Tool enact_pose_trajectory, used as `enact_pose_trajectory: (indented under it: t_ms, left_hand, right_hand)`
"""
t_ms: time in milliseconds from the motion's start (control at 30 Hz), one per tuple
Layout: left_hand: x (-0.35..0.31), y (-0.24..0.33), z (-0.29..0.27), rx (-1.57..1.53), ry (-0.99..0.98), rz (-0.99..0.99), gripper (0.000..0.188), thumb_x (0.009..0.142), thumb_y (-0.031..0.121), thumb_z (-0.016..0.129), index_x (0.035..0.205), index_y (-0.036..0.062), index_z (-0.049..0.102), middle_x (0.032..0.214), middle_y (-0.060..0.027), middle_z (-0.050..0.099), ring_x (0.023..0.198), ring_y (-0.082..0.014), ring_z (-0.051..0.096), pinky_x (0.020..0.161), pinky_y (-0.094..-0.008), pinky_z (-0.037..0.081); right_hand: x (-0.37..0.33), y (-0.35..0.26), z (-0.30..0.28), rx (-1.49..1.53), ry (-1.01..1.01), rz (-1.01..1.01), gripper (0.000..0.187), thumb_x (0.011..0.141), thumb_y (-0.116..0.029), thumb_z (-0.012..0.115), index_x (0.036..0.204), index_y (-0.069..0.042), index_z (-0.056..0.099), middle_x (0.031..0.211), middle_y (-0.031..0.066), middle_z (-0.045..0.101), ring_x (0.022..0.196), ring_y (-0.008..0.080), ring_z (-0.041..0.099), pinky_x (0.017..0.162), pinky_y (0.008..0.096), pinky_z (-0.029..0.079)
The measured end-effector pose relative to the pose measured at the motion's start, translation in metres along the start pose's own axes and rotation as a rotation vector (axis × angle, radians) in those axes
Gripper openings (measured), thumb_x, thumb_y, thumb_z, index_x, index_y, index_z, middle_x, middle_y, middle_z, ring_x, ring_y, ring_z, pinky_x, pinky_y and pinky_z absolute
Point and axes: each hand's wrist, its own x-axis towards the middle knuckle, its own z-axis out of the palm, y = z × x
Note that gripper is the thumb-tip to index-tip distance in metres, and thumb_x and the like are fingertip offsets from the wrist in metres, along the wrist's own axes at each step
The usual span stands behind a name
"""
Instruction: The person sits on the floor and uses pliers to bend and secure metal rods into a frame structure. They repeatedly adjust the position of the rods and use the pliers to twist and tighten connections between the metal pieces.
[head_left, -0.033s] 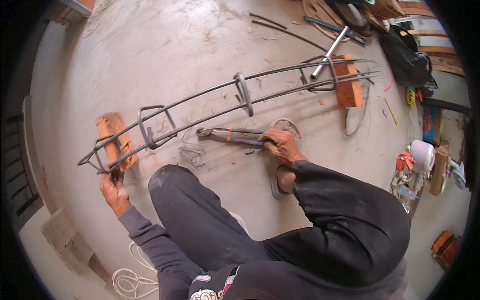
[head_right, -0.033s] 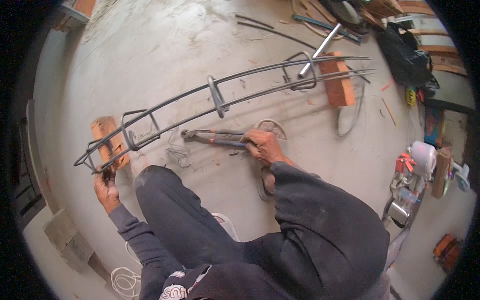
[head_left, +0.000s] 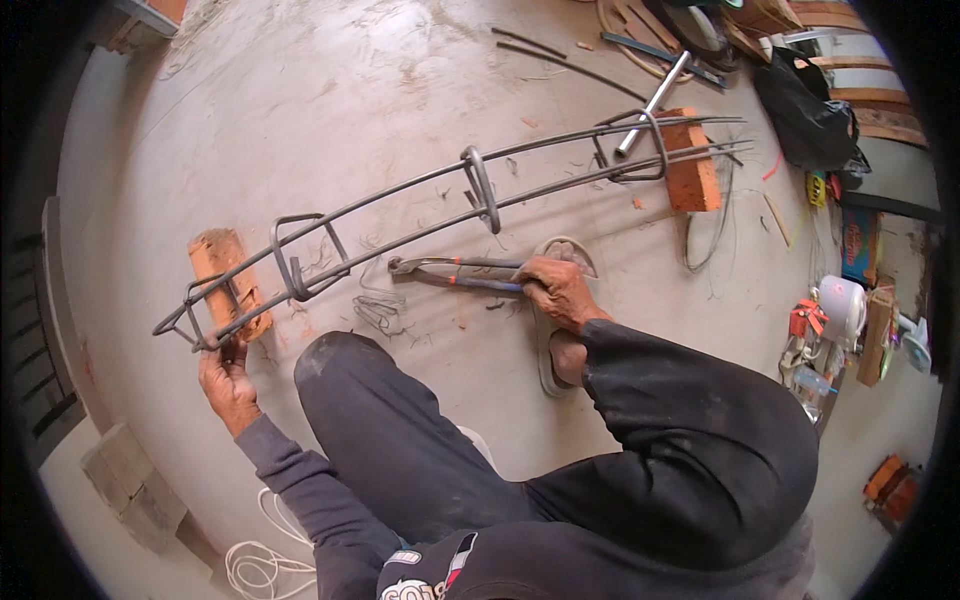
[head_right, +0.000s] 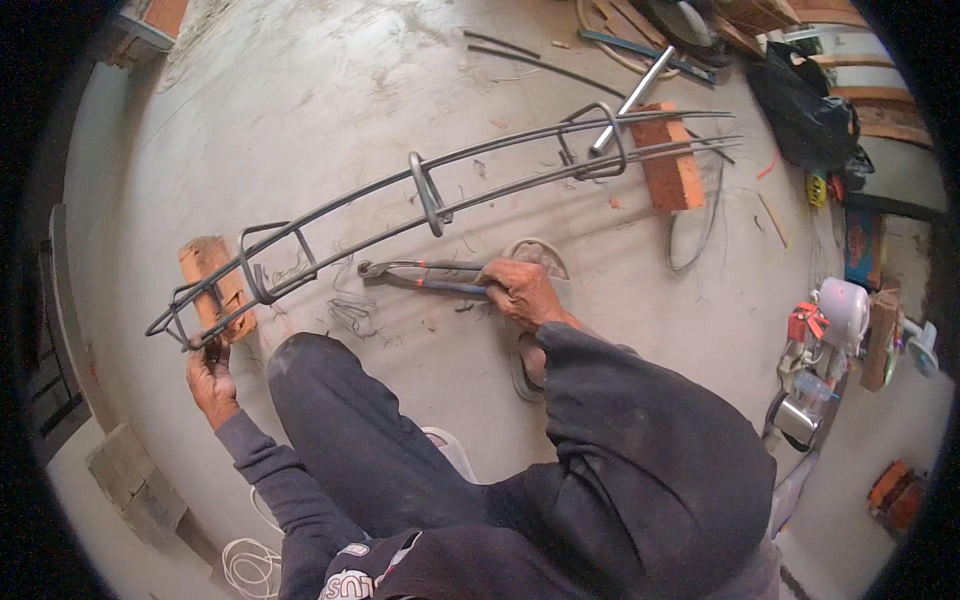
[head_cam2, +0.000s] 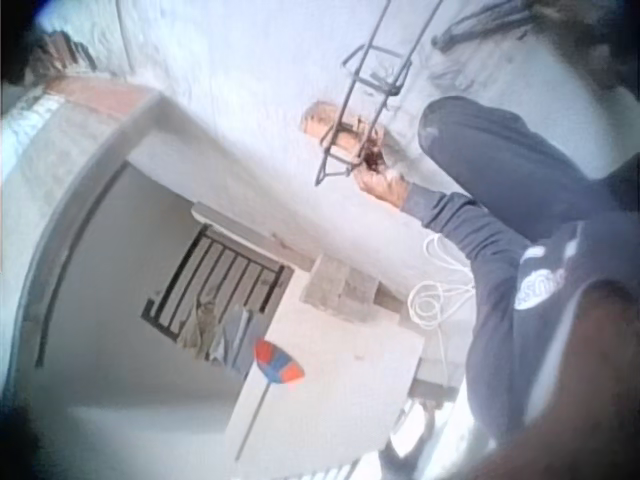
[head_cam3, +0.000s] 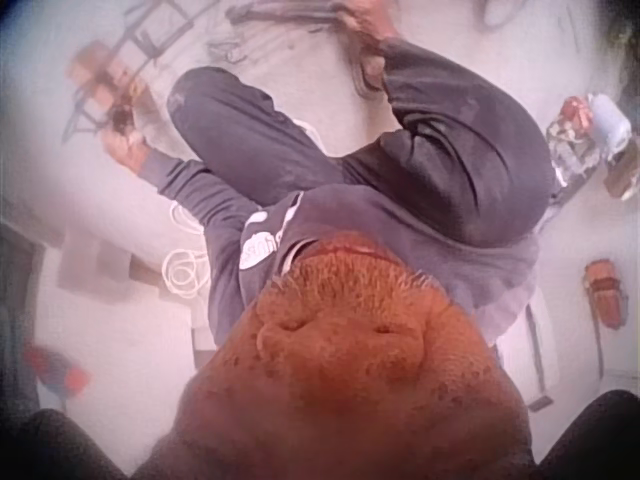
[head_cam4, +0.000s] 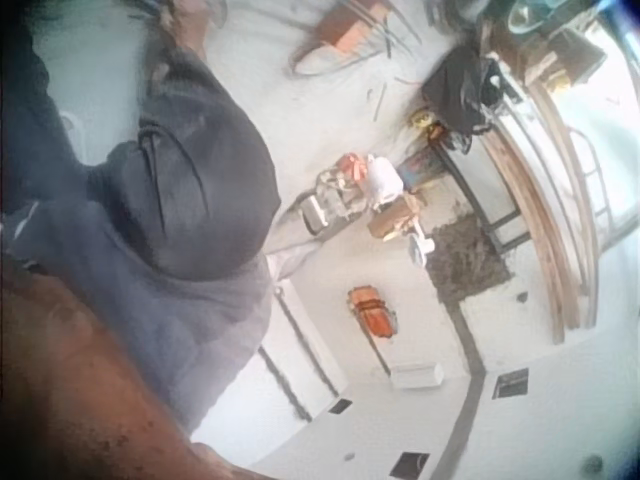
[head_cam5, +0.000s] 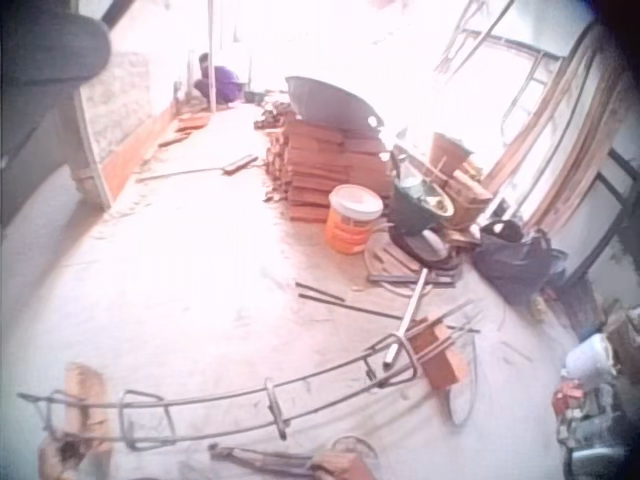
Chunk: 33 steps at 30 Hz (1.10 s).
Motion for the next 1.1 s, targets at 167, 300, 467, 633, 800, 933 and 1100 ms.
enact_pose_trajectory:
  t_ms: [167, 300, 467, 633, 800, 933, 1100]
  left_hand:
    - [0.007, -0.003, 0.003, 0.061, 0.027, -0.071, 0.031, 0.089, 0.027, 0.076, 0.102, 0.0008, 0.064, 0.088, -0.0074, 0.07, 0.077, -0.0187, 0.07, 0.069, -0.0324, 0.06]
    - [0.01, 0.002, 0.002, 0.144, 0.014, -0.132, 0.031, 0.088, 0.028, 0.076, 0.098, 0.0015, 0.065, 0.082, -0.0063, 0.069, 0.074, -0.0189, 0.07, 0.063, -0.0321, 0.061]
    - [0.003, 0.005, 0.01, 0.203, 0.058, -0.128, 0.033, 0.087, 0.029, 0.076, 0.097, 0.0005, 0.064, 0.073, -0.0058, 0.066, 0.064, -0.0181, 0.07, 0.056, -0.0307, 0.062]
    - [0.001, 0.008, 0.018, 0.224, 0.095, -0.112, 0.03, 0.088, 0.026, 0.075, 0.096, 0.0002, 0.063, 0.071, -0.0061, 0.066, 0.062, -0.018, 0.07, 0.054, -0.0304, 0.062]
    - [-0.002, -0.015, 0.001, 0.063, 0.055, 0.052, 0.016, 0.093, 0.017, 0.068, 0.094, 0.0027, 0.061, 0.074, -0.0059, 0.065, 0.062, -0.0178, 0.068, 0.056, -0.0309, 0.062]
    - [-0.031, -0.063, -0.024, 0.394, 0.349, 0.461, 0.02, 0.097, 0.019, 0.062, 0.098, -0.0008, 0.06, 0.086, -0.0108, 0.065, 0.074, -0.0199, 0.064, 0.066, -0.0322, 0.056]
    - [-0.078, -0.123, -0.04, 0.988, 0.449, 0.652, 0.041, 0.098, 0.029, 0.058, 0.125, -0.002, 0.053, 0.13, -0.0237, 0.05, 0.123, -0.0374, 0.046, 0.104, -0.0522, 0.039]
  right_hand:
    - [-0.001, 0.001, 0.001, 0.037, 0.001, 0.076, 0.015, 0.08, 0.0, 0.064, 0.094, -0.004, 0.069, 0.086, 0.0131, 0.068, 0.078, 0.0286, 0.067, 0.071, 0.0356, 0.053]
    - [0.0, -0.001, 0.004, 0.038, 0.023, 0.106, 0.015, 0.082, 0.0, 0.062, 0.094, -0.004, 0.068, 0.087, 0.0131, 0.069, 0.078, 0.0282, 0.067, 0.071, 0.0349, 0.053]
    - [0.001, 0.0, 0.004, 0.025, 0.043, 0.063, 0.014, 0.081, 0.0, 0.063, 0.093, -0.004, 0.069, 0.087, 0.013, 0.069, 0.077, 0.0283, 0.067, 0.071, 0.0345, 0.053]
    - [0.003, 0.004, 0.005, 0.0, 0.048, 0.026, 0.014, 0.081, 0.0, 0.062, 0.093, -0.003, 0.069, 0.087, 0.0135, 0.068, 0.076, 0.0271, 0.067, 0.07, 0.0342, 0.052]
    - [-0.002, -0.013, -0.017, 0.117, -0.041, 0.176, 0.018, 0.078, 0.003, 0.058, 0.091, -0.001, 0.07, 0.083, 0.0119, 0.068, 0.074, 0.0192, 0.065, 0.067, 0.0325, 0.052]
    - [0.011, -0.051, -0.083, 0.448, 0.085, 0.271, 0.015, 0.079, 0.003, 0.055, 0.086, 0.005, 0.069, 0.087, 0.0094, 0.069, 0.07, 0.0156, 0.065, 0.061, 0.0269, 0.052]
    - [0.029, -0.133, -0.211, 0.197, 0.37, -0.231, 0.02, 0.085, -0.004, 0.052, 0.1, 0.003, 0.064, 0.093, 0.0113, 0.061, 0.071, 0.0139, 0.058, 0.066, 0.0281, 0.051]
